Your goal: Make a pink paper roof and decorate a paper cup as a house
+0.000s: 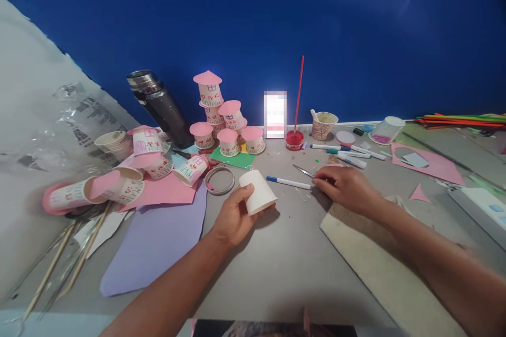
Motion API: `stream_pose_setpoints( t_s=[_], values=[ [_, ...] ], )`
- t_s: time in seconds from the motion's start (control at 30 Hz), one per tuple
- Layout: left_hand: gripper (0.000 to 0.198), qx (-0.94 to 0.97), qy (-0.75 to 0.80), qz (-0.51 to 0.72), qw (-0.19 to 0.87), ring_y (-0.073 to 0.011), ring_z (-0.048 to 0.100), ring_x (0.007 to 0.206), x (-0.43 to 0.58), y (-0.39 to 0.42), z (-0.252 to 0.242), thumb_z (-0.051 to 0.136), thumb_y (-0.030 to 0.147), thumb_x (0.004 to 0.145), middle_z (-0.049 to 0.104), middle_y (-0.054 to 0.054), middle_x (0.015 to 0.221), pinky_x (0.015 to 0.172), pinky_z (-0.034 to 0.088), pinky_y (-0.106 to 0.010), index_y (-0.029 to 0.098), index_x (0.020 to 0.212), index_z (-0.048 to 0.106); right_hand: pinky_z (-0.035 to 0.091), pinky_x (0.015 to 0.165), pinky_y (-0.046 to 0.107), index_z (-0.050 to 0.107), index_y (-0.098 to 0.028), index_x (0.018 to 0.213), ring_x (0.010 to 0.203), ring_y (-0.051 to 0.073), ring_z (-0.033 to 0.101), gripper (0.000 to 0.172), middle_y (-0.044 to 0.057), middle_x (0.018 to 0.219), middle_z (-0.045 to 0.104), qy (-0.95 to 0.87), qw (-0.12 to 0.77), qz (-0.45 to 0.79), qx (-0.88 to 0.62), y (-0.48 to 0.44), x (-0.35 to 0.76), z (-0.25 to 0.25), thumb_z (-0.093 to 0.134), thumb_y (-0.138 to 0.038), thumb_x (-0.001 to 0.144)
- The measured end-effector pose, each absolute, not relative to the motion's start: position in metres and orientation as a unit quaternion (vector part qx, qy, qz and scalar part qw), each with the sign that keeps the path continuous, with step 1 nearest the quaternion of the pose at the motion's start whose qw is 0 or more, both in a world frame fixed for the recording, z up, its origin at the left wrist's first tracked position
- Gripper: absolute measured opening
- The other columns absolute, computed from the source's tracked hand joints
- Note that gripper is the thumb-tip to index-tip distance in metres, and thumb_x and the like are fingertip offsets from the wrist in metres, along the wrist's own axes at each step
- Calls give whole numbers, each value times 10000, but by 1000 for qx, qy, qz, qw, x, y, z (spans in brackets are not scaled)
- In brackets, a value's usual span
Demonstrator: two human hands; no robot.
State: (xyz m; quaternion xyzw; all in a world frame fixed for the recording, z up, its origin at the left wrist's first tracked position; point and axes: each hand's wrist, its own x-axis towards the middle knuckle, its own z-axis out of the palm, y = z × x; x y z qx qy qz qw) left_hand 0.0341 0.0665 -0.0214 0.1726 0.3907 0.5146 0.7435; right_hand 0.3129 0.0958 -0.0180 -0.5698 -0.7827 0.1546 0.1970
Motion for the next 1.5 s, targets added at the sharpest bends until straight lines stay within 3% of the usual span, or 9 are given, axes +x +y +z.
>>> stream_pose_setpoints(
  t_s=[0.17,0.33,0.47,0.7,0.9,1.0,1.2,1.4,1.5],
  values=[
    [481,308,425,535,662,-196,629,835,32,69,-25,797,217,678,678,-6,914,752,527,-305,193,1145,685,398,683,332,762,-231,1024,964,270,710,225,95,1069,775,-828,-2,101,-551,105,266,-3,581,-362,1000],
    [534,525,476,536,459,-231,598,1068,34,65,-28,787,69,651,675,-30,1127,990,453,-344,250,1143,685,382,650,329,740,-189,1015,925,282,704,205,143,1069,739,-825,-15,81,-559,122,239,-15,618,-352,989],
    [490,595,484,496,406,-283,588,1138,36,64,-35,769,109,697,651,-71,1193,1050,431,-410,238,1158,661,408,703,338,715,-169,988,1000,304,690,171,160,1062,733,-833,-7,72,-548,123,236,-18,616,-309,992],
    [598,574,485,488,443,-327,553,1256,34,65,-39,854,178,684,614,-110,1309,1151,367,-473,230,1234,625,372,660,332,676,-185,998,855,271,683,262,120,926,752,-793,40,76,-603,112,246,-17,488,-362,1041],
    [529,588,430,575,372,-357,468,1366,23,60,-20,816,288,830,609,-132,1399,1224,263,-482,262,1333,651,412,645,300,648,-224,913,700,187,613,245,34,806,716,-776,292,232,-508,88,251,-1,541,-435,979],
    [413,621,411,564,358,-370,557,1170,20,57,-13,865,284,774,705,-141,1167,1156,319,-483,243,1173,765,425,622,294,691,-225,885,662,171,590,252,30,765,709,-780,328,278,-455,73,246,15,582,-440,958],
    [140,772,407,416,257,-270,521,766,18,50,-5,712,358,938,639,-85,790,887,400,-404,245,971,787,479,628,263,750,-223,861,690,159,621,169,12,777,733,-749,304,402,-430,66,253,29,703,-381,899],
    [365,808,393,413,146,-201,422,607,16,45,-1,535,457,1045,562,-43,674,653,291,-333,223,793,656,494,559,254,768,-206,1132,697,168,661,494,126,1029,803,-650,306,639,-276,75,270,17,844,-563,799],
    [469,847,379,371,44,-196,460,605,19,44,-3,343,477,1107,601,-44,688,611,268,-325,203,828,601,478,513,237,795,-191,1047,589,131,604,475,113,873,803,-617,382,639,-253,65,254,5,855,-585,788]
  ],
)
